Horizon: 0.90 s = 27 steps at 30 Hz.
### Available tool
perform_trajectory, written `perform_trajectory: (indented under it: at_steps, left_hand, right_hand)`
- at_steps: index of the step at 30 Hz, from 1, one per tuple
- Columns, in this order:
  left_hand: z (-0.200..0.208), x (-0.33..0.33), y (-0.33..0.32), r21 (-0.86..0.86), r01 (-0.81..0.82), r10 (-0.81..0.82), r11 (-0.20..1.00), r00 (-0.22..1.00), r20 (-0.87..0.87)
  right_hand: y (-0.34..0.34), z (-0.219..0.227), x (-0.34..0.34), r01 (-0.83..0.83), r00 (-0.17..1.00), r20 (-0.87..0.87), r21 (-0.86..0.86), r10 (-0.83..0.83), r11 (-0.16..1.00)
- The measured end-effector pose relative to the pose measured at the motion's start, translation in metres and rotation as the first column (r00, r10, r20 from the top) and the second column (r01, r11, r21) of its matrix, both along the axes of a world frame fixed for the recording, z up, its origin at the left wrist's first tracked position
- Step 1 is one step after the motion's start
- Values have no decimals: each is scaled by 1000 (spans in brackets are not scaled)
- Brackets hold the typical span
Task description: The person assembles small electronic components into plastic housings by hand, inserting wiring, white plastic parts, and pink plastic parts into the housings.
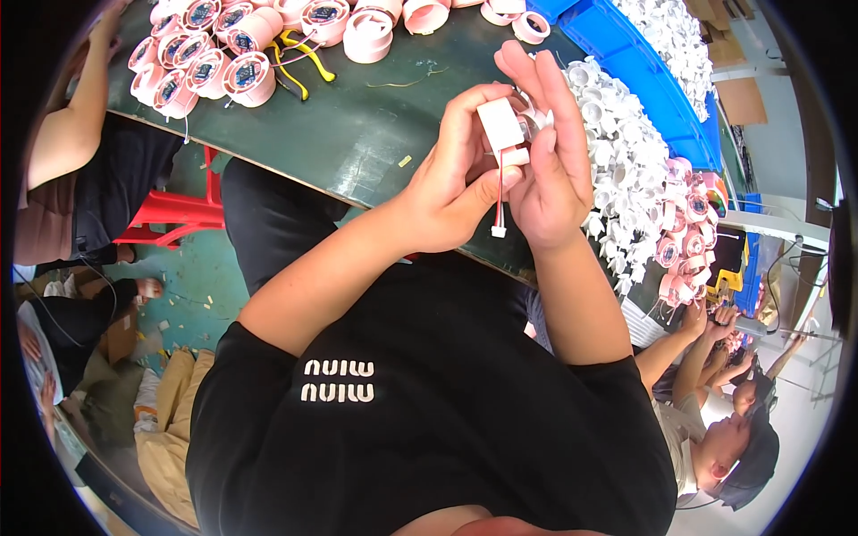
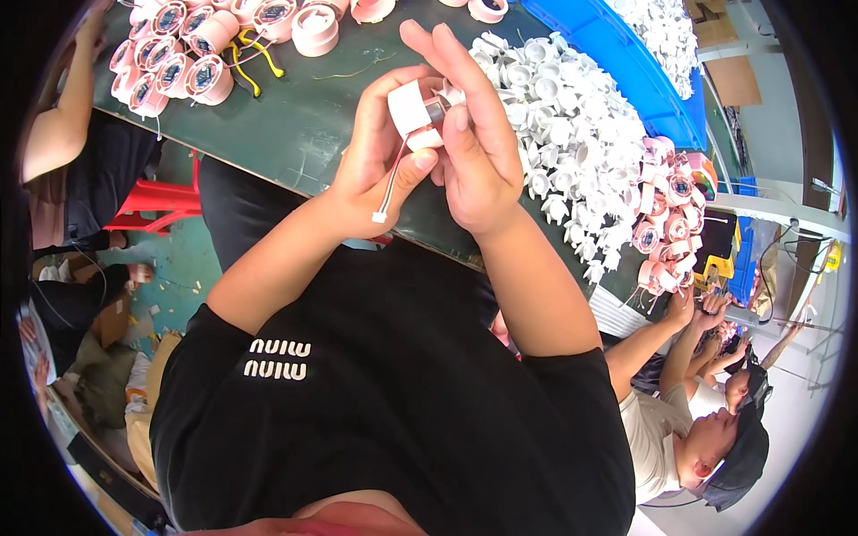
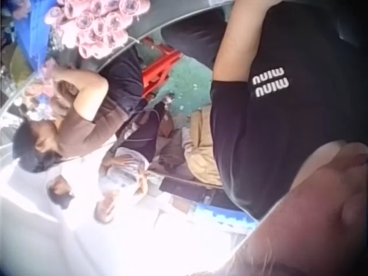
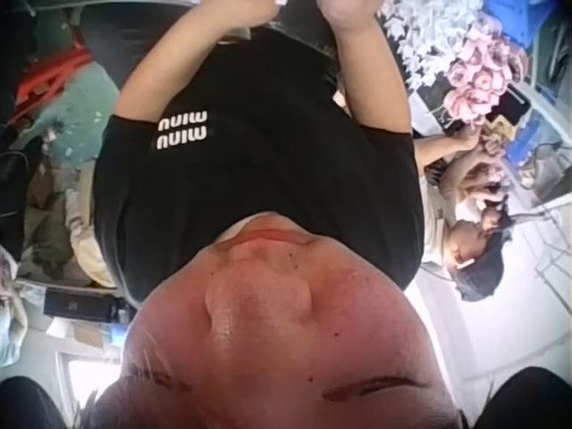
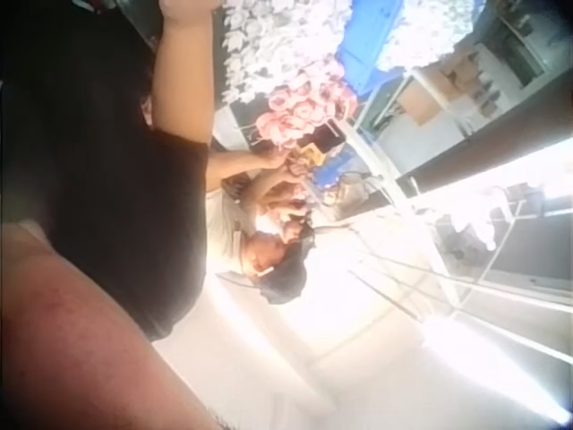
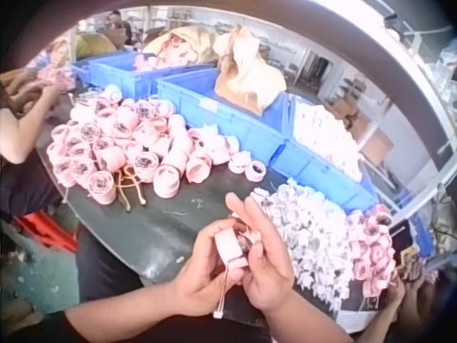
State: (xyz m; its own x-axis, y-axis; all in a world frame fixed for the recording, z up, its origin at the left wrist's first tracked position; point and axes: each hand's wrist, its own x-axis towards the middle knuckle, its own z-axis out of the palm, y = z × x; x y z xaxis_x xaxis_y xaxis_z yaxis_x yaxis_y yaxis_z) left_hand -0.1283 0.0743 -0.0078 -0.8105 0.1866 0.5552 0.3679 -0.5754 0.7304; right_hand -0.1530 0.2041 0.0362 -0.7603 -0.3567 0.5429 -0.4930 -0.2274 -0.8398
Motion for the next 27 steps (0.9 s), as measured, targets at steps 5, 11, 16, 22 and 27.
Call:
perform_trajectory:
  at_steps: [5,11,16,22,27]
  left_hand:
    - [-1,0,0,-22,-8,8,1000,1000,11]
    - [1,3,-11,-28,64,-62,998,996,68]
    - [-4,-4,-20,-230,41,-10,972,991,135]
    - [-10,-4,-27,-68,220,-189,973,933,308]
    - [-4,-2,-27,145,203,-237,968,932,276]
  right_hand:
    - [-3,2,2,18,1000,8,27,-18,999]
    - [-5,2,2,-8,998,-53,140,16,990]
    - [-11,-2,-3,270,873,-487,404,-45,874]
    - [-20,2,3,290,882,-467,429,-65,856]
    - [-32,11,9,294,896,-440,472,-67,831]
